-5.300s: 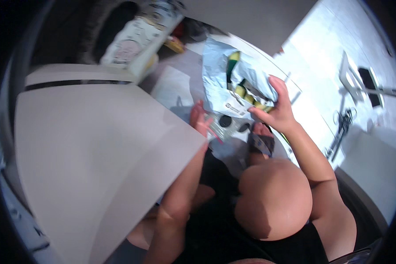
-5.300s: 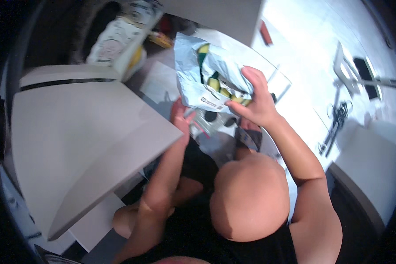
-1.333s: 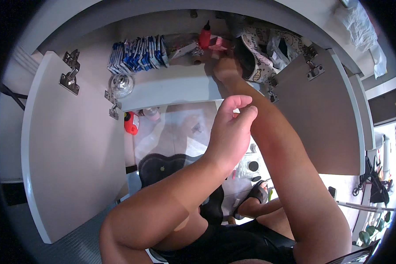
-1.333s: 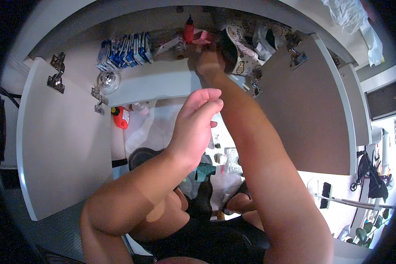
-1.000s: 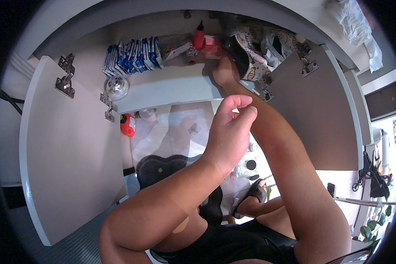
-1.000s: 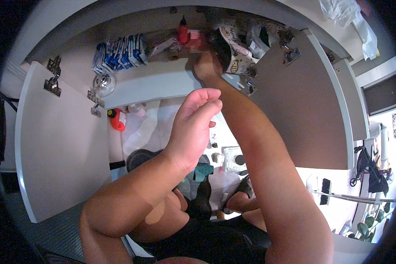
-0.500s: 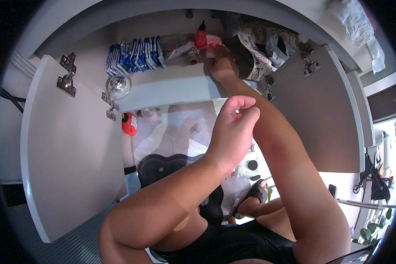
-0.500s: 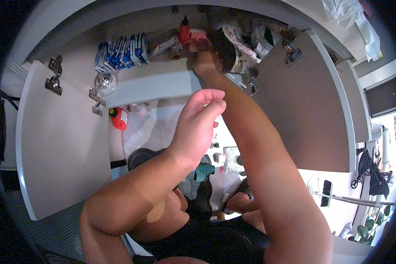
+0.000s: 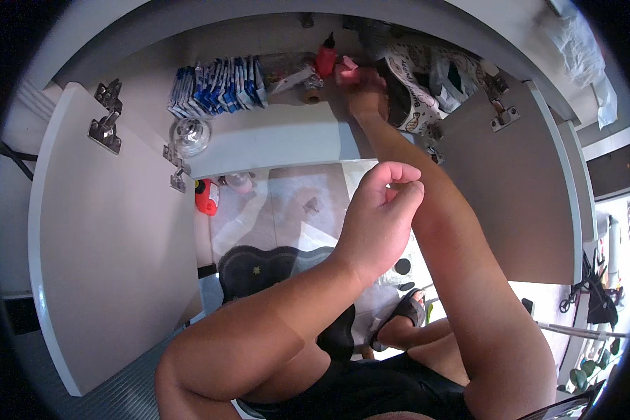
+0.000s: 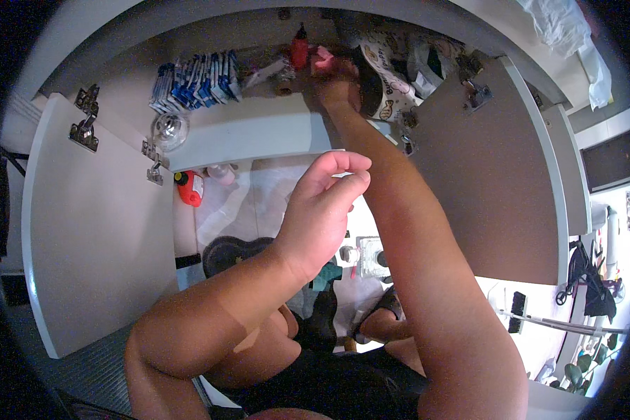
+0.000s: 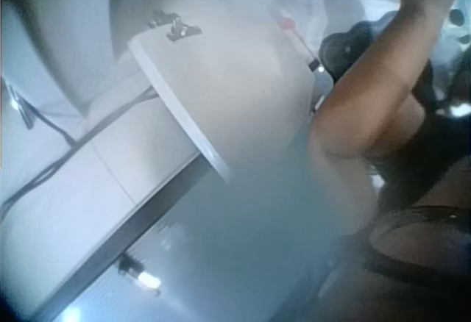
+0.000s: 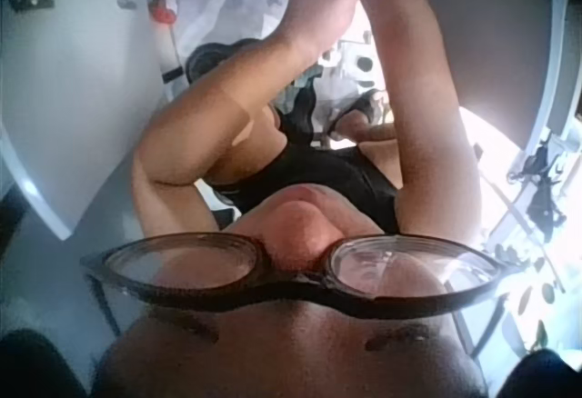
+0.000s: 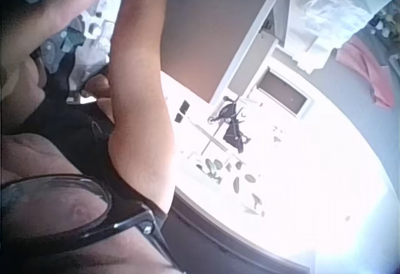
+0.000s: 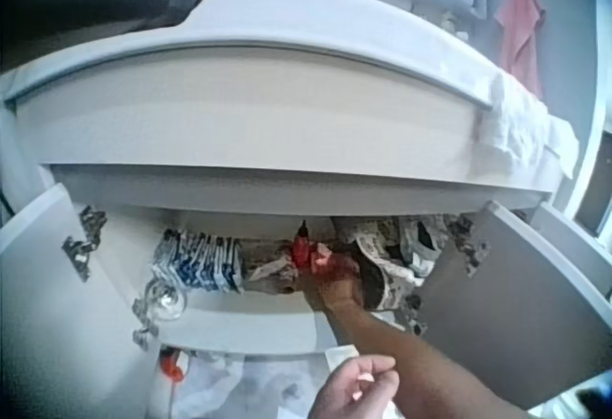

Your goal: The person organizes items in a low cabinet and on the floor by placing hygiene packets into a stack, handling small plastic bags of colored items, and putting away cleaning sponges and large soft items.

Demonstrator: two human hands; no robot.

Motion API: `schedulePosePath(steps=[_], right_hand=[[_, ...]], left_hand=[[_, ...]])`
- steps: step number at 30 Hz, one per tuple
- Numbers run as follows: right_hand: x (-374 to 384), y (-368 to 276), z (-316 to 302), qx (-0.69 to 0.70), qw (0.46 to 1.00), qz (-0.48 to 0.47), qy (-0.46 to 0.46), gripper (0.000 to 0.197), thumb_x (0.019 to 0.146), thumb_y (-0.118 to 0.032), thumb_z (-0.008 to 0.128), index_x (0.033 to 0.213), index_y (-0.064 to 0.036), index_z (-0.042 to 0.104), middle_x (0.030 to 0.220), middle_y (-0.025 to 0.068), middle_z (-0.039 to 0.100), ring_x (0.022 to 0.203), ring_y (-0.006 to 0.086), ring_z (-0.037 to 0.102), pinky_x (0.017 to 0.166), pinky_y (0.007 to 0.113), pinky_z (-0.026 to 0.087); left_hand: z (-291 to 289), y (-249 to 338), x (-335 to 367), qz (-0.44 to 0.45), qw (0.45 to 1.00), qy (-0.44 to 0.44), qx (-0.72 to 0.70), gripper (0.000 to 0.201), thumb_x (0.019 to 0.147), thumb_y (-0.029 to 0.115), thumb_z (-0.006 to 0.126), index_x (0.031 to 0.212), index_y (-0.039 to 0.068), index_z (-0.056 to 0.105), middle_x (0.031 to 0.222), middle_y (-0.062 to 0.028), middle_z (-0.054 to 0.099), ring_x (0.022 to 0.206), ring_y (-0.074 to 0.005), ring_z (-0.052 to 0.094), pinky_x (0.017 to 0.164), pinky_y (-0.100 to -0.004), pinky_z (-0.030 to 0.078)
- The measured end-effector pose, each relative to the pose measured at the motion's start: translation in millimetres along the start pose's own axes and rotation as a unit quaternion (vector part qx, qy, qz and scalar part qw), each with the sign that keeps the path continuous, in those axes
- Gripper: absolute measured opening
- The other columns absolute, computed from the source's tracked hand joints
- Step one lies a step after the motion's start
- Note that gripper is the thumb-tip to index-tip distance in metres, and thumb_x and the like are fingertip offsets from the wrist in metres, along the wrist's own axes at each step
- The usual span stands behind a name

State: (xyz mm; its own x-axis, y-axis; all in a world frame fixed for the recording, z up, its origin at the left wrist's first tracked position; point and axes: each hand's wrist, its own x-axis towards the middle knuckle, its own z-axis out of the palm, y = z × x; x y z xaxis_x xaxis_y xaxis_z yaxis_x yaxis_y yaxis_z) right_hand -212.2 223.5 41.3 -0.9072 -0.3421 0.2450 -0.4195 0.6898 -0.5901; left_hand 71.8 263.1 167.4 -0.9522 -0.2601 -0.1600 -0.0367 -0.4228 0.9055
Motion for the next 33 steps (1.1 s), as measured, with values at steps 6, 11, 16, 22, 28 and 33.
schedulePosePath(steps=[6, 11, 16, 22, 28, 33], right_hand=[[-4, 1, -12, -0.015, 0.997, -0.066, -0.043, 0.054, 0.098, -0.038, 0.059, 0.148, -0.017, 0.051, 0.154, 0.0176, 0.048, 0.14, 0.0383, 0.05, 0.115, 0.047, 0.043], [-19, 26, -14, -0.005, 0.993, -0.093, 0.071, 0.041, 0.093, -0.024, 0.062, 0.132, -0.0094, 0.062, 0.135, 0.0219, 0.06, 0.127, 0.0389, 0.058, 0.107, 0.046, 0.047], [-140, 21, -2, 0.259, 0.942, -0.15, 0.153, 0.017, 0.091, -0.015, 0.067, 0.102, -0.002, 0.071, 0.099, 0.0186, 0.066, 0.092, 0.0329, 0.065, 0.08, 0.042, 0.052], [-331, 54, -29, 0.016, 0.81, -0.427, -0.402, 0.028, 0.087, -0.028, 0.062, 0.109, -0.012, 0.069, 0.113, 0.0117, 0.071, 0.102, 0.0357, 0.069, 0.085, 0.049, 0.058], [-399, 112, -153, -0.164, 0.747, -0.284, -0.579, 0.025, 0.088, -0.03, 0.066, 0.103, -0.0112, 0.073, 0.1, 0.0138, 0.075, 0.098, 0.0374, 0.072, 0.081, 0.05, 0.06], [-394, 209, -315, -0.336, 0.736, 0.102, -0.579, 0.042, 0.099, -0.031, 0.062, 0.131, -0.0029, 0.065, 0.122, 0.0148, 0.071, 0.12, 0.0309, 0.066, 0.102, 0.046, 0.052]], left_hand=[[3, 0, 0, 0.003, 1.0, -0.016, -0.013, 0.023, 0.1, 0.021, 0.064, 0.119, 0.007, 0.065, 0.097, 0.0017, 0.062, 0.087, -0.0067, 0.052, 0.08, -0.0236, 0.044], [11, 3, 1, -0.012, 0.999, -0.036, 0.013, 0.022, 0.101, 0.022, 0.062, 0.116, 0.007, 0.065, 0.099, 0.0025, 0.063, 0.088, -0.0069, 0.053, 0.081, -0.0242, 0.044], [3, -17, 16, 0.004, 0.997, -0.066, 0.031, 0.022, 0.1, 0.025, 0.062, 0.114, 0.009, 0.067, 0.1, 0.0041, 0.064, 0.091, -0.0067, 0.057, 0.08, -0.0245, 0.044], [4, -22, 20, -0.038, 0.992, -0.024, 0.118, 0.027, 0.101, 0.023, 0.059, 0.122, 0.009, 0.065, 0.116, -0.0026, 0.067, 0.097, -0.012, 0.06, 0.084, -0.0294, 0.046], [14, -38, -9, -0.12, 0.959, -0.176, 0.189, 0.029, 0.104, 0.026, 0.057, 0.127, 0.009, 0.064, 0.12, -0.0024, 0.065, 0.102, -0.0122, 0.059, 0.088, -0.0291, 0.045], [12, -93, -26, -0.063, 0.881, -0.278, 0.379, 0.025, 0.102, 0.02, 0.065, 0.121, 0.003, 0.066, 0.106, 0.0022, 0.062, 0.091, -0.0051, 0.051, 0.083, -0.0224, 0.043]])
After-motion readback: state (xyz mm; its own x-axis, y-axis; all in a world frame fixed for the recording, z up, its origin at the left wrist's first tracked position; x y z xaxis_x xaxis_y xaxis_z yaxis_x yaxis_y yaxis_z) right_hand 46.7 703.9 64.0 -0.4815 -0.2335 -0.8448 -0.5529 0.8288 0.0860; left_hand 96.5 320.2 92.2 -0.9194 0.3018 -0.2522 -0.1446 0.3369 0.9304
